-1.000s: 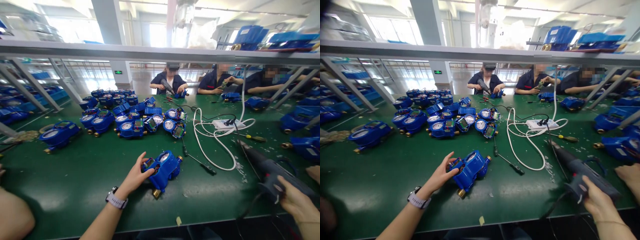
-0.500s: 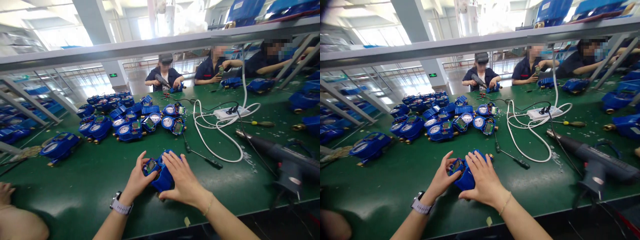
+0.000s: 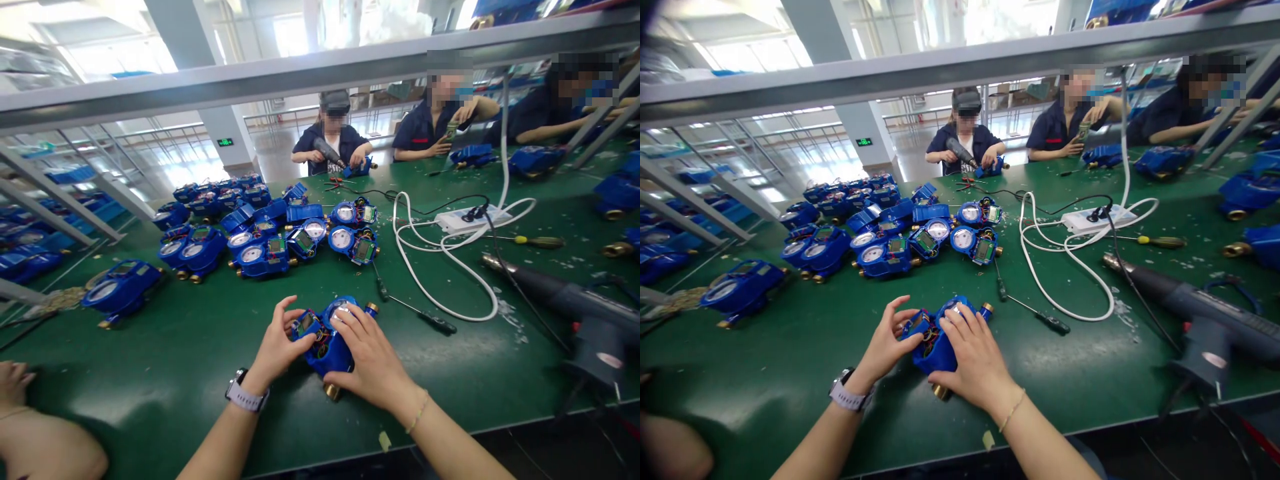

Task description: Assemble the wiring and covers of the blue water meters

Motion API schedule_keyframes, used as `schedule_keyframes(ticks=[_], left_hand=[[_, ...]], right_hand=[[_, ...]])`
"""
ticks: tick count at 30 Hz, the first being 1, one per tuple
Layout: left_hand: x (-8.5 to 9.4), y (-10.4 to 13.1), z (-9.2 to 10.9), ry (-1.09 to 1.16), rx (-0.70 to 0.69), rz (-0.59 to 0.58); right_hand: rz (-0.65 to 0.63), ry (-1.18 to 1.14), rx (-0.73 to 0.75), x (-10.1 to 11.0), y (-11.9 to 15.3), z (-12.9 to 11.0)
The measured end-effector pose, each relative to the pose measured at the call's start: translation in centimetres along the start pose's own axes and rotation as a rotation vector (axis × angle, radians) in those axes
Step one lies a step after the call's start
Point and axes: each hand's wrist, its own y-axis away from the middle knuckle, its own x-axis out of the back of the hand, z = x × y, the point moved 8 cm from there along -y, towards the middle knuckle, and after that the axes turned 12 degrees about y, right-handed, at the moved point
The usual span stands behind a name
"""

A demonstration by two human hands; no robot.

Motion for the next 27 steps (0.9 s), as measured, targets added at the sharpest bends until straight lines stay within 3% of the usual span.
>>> schedule_keyframes(ticks=[6, 14, 20, 22, 27], left_hand=[[-0.5, 1.3, 1.2, -0.131, -0.207, 0.063], [-0.7, 0.0, 0.5, 0.055, -0.011, 0.008], [-1.5, 1.3, 3.8, -0.245, -0.271, -0.004], [-1.5, 1.2, 3.5, -0.193, -0.232, -0.001], [-1.1, -0.6, 0.7, 0.086, -0.021, -0.038]], right_hand=[[0.024, 0.028, -0.007, 0.5, 0.6, 0.0], [0.047, 0.059, -0.007, 0.8, 0.9, -0.1], [0.07, 0.085, -0.049, 1.1, 1.3, -0.3], [0.071, 0.097, -0.064, 1.1, 1.7, -0.3], [0.058, 0.118, -0.076, 0.8, 1.5, -0.4]])
